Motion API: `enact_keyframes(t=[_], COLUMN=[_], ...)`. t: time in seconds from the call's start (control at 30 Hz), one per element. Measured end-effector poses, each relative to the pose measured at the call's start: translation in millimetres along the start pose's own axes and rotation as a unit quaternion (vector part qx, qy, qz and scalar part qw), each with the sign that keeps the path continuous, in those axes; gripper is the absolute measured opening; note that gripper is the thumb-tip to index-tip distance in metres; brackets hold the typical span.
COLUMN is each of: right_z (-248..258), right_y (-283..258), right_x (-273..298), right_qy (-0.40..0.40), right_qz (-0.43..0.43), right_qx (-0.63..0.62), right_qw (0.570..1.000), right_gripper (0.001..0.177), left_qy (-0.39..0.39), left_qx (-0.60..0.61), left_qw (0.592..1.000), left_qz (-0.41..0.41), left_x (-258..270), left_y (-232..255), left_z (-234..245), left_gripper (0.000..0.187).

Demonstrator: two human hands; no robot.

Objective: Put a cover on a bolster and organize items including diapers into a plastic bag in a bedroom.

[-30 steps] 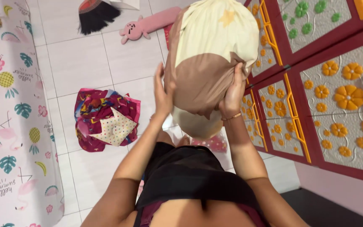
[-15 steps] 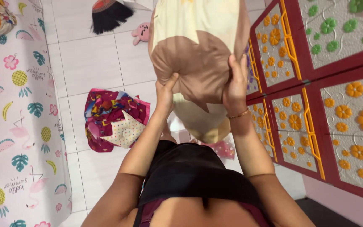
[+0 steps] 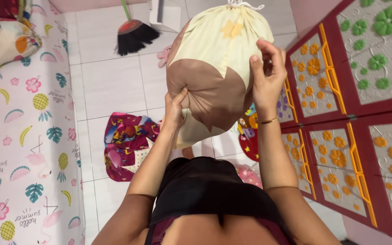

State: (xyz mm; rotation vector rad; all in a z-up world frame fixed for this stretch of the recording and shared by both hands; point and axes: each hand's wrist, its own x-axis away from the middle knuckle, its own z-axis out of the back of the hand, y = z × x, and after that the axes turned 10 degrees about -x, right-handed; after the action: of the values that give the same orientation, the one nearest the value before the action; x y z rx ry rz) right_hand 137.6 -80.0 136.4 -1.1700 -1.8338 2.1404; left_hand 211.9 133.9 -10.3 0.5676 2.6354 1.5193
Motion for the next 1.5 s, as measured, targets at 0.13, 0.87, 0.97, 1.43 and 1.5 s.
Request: enact_keyframes(t=[0.13, 0.87, 0.97, 1.43, 1.5], right_z=[-26, -114, -113, -179, -180], right_y=[15, 89, 127, 204, 244], right_x=[-1, -101, -135, -185, -209], right_qy=[-0.02, -0.02, 0.0, -0.256, -0.283], right_qz=[0.018, -0.006, -0.031, 0.259, -0.199], right_qx=[0.019, -0.109, -0.148, 0.278, -0.252], right_qw=[0.999, 0.994, 0.988, 0.889, 0.904], right_gripper=[0.029, 0.02, 0.028, 0.058, 0.069], left_qy=[0.008, 0.09, 0.109, 0.151, 0.164], left_qx=[-0.023, -0.058, -0.03, 0.233, 0.286], left_qw=[0.999, 0.993, 0.992, 0.957, 0.94], left_qz=[-0.022, -0.041, -0.054, -0.086, -0.09], left_x=[-18, -106, -132, -231, -240], left_y=[13, 40, 52, 92, 97], left_z=[26, 72, 69, 49, 56], left_gripper=[0.035, 0.034, 0.033, 0.041, 0.046])
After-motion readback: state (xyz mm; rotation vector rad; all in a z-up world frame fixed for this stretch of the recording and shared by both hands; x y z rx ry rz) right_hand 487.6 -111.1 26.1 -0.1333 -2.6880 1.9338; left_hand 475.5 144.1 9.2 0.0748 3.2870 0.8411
